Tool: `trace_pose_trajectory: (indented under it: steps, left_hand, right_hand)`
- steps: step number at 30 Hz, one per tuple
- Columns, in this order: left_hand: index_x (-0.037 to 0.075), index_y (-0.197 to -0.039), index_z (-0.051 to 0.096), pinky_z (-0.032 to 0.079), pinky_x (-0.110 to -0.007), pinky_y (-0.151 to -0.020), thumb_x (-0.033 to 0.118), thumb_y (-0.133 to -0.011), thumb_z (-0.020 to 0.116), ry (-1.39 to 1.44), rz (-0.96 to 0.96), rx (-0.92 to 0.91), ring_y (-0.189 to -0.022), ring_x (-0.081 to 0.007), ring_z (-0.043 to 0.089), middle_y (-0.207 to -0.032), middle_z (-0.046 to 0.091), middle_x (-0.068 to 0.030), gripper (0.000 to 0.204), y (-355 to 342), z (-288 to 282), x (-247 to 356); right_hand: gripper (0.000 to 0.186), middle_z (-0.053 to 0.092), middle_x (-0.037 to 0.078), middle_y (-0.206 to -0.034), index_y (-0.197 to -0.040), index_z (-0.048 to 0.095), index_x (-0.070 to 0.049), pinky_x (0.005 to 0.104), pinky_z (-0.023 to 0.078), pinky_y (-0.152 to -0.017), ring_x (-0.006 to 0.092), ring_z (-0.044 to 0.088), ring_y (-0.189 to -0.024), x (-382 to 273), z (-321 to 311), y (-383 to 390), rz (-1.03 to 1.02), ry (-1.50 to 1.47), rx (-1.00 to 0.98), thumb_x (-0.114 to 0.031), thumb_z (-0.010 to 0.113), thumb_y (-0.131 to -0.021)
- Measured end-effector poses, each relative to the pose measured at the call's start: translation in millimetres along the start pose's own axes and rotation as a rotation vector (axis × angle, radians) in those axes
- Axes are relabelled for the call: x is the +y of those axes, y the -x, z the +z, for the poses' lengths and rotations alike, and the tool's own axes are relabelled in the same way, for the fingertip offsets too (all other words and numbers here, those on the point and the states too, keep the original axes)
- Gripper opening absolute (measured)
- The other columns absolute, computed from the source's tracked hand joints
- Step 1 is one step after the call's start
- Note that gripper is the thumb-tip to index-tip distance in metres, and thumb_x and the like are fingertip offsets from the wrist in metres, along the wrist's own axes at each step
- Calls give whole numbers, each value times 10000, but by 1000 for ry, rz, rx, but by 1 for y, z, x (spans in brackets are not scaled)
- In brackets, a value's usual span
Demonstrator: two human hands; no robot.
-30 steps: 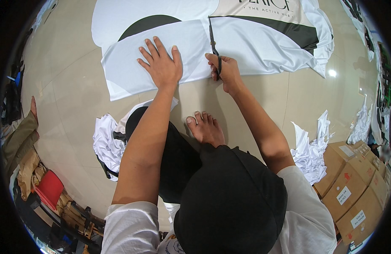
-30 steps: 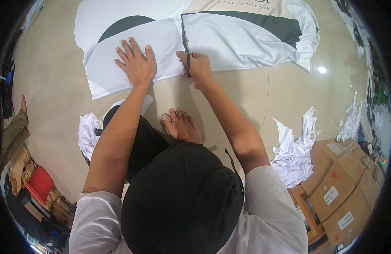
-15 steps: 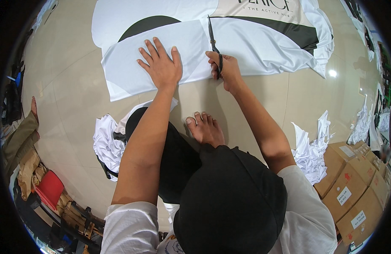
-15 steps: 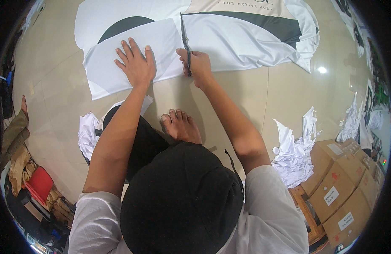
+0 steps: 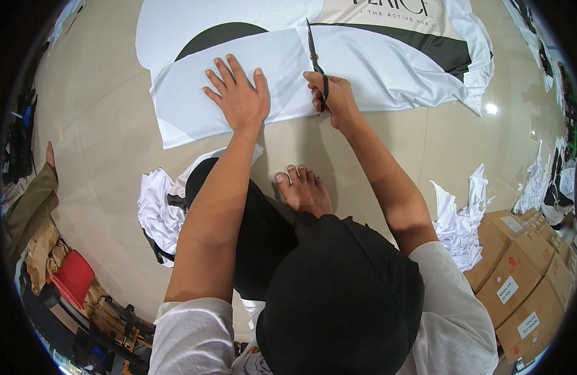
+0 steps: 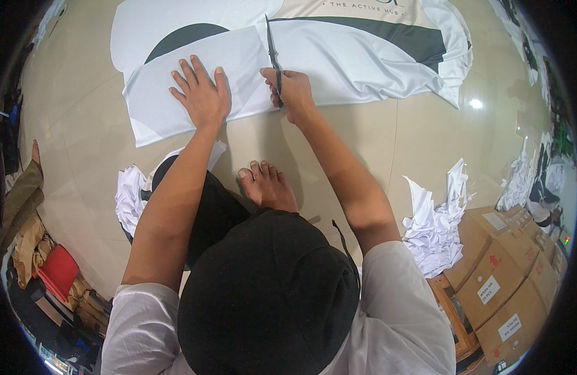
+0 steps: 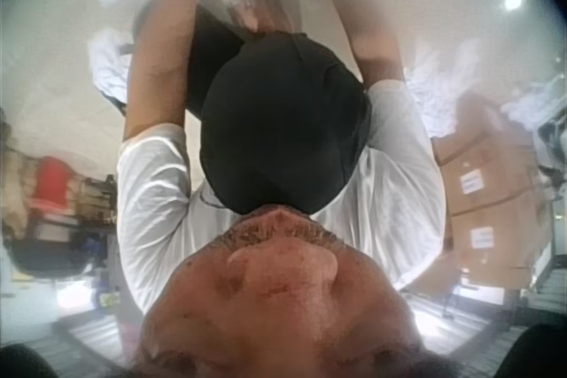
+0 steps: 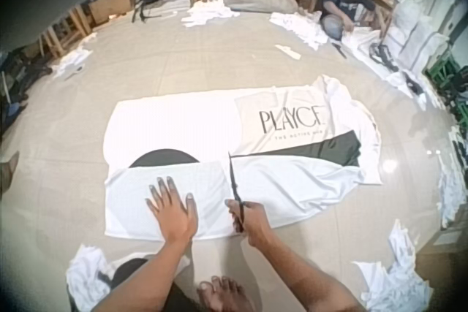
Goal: The person sits on the floor and unfolds a white fabric banner with a logo. They smooth the fabric, fold it, and use scissors to cut along the fold line. The person then unfolds a dark green fabric piece and cuts it into two symmetrical shapes.
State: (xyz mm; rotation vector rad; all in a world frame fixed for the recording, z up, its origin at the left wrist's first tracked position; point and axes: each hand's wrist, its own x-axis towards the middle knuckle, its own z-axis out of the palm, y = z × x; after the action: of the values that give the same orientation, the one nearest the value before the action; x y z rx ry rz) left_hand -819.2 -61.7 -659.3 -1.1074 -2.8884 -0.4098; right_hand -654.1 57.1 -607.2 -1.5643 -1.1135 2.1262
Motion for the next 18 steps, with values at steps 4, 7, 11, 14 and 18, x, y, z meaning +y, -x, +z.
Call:
trace_pose_trajectory:
  steps: [4,7,11,14,18]
  left_hand:
    - [39,-1672,262,57,-668,-1271,512,-1078,399,5,6,7,-1600,-501,118,-1734,210,-252,772,0,0,0]
    - [37,-1672,261,58,-669,-1271,516,-1078,394,11,6,5,-1601,-502,117,-1734,207,-253,775,0,0,0]
    - [38,-1671,262,58,-670,-1271,524,-1077,386,-10,5,-3,-1602,-502,115,-1735,206,-254,777,0,0,0]
    - [38,-1670,265,58,-671,-1270,525,-1078,382,-6,8,3,-1602,-502,114,-1735,206,-254,776,0,0,-1]
    - [39,-1671,263,56,-671,-1271,524,-1080,378,0,7,1,-1602,-502,112,-1735,205,-253,773,0,-1,0]
  right_hand:
    - [374,557,13,-644,-825,657,-3,281,383,-452,118,511,-482,2,-1,-2,-5,11,-7,-323,852,-820]
    - [359,564,18,-645,-809,657,-8,284,388,-453,120,517,-483,4,-1,-3,-14,22,-2,-311,849,-824]
    - [338,572,23,-644,-786,654,-16,287,392,-452,121,519,-480,4,-1,-2,-11,27,4,-293,844,-828]
    - [330,571,23,-639,-783,651,-18,287,391,-450,121,518,-478,3,-1,1,-27,30,1,-283,842,-831]
    - [343,567,20,-636,-789,654,-14,290,388,-447,122,517,-476,2,-3,1,-32,23,-5,-297,843,-833]
